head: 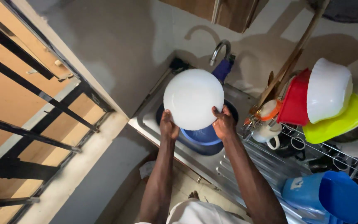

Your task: The person washes a blue plastic bowl and a white plate in a kitchen sink using a purple cloth and water. They then wipe the stovetop with the cloth and place the cleaned items on a drying rack.

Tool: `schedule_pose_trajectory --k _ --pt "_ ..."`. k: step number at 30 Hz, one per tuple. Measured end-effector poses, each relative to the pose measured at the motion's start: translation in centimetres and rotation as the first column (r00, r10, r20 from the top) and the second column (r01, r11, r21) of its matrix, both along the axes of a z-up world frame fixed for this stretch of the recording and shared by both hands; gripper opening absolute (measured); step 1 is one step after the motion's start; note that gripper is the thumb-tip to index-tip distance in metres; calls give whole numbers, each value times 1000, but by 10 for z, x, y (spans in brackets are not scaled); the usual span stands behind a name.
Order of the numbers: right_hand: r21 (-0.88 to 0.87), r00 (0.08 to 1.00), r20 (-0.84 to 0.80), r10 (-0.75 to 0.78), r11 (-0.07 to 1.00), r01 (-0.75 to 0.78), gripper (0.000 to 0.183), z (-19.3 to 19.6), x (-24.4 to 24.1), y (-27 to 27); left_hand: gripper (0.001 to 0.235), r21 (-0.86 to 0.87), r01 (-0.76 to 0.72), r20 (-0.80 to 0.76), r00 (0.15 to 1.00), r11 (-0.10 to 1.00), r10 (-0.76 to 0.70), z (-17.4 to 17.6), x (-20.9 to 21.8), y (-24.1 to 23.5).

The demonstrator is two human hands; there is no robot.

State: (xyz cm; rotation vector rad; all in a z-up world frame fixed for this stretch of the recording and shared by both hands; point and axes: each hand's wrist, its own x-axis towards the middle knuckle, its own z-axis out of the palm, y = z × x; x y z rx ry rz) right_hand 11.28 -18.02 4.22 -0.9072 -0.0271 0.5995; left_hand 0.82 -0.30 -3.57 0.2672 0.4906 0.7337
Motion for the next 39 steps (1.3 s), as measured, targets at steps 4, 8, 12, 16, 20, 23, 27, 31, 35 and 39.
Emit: schedule_pose_trajectory --k 4,8,12,16,20,23,27,31,35,39 --pt "39 995 -2 -96 995 96 41 -49 15 8 38 261 14 -175 984 965 33 41 -4 -19" --pt "68 983 -65 -174 982 178 37 -53 10 8 32 285 -87 -259 952 955 164 10 9 -28" --pt "73 977 -75 -198 976 204 33 -10 -15 1 29 252 -116 -379 902 961 208 -67 36 -13" --pt "67 976 -56 -210 975 213 32 -56 14 -5 31 318 -87 -484 842 944 240 -44 39 -17" --pt "35 974 -8 -225 974 225 34 21 -14 -11 35 500 344 -777 585 795 235 -49 26 -9" --pt "10 973 85 -214 977 214 40 -27 9 -23 42 402 543 -887 432 737 166 -95 45 6" --pt "-256 876 471 -104 934 248 34 -51 15 -28 67 234 466 -768 627 853 -132 -13 37 11" --pt "-516 280 857 433 732 446 25 -71 2 -42 98 28 544 -391 778 838 -492 25 31 26" --pt "-365 -41 911 409 851 378 6 -103 -16 -40 59 -212 461 -297 810 862 -506 -20 22 45" --pt "-433 -34 862 506 769 470 42 -99 -41 -67 71 -152 287 -303 897 946 -321 -63 -5 32"
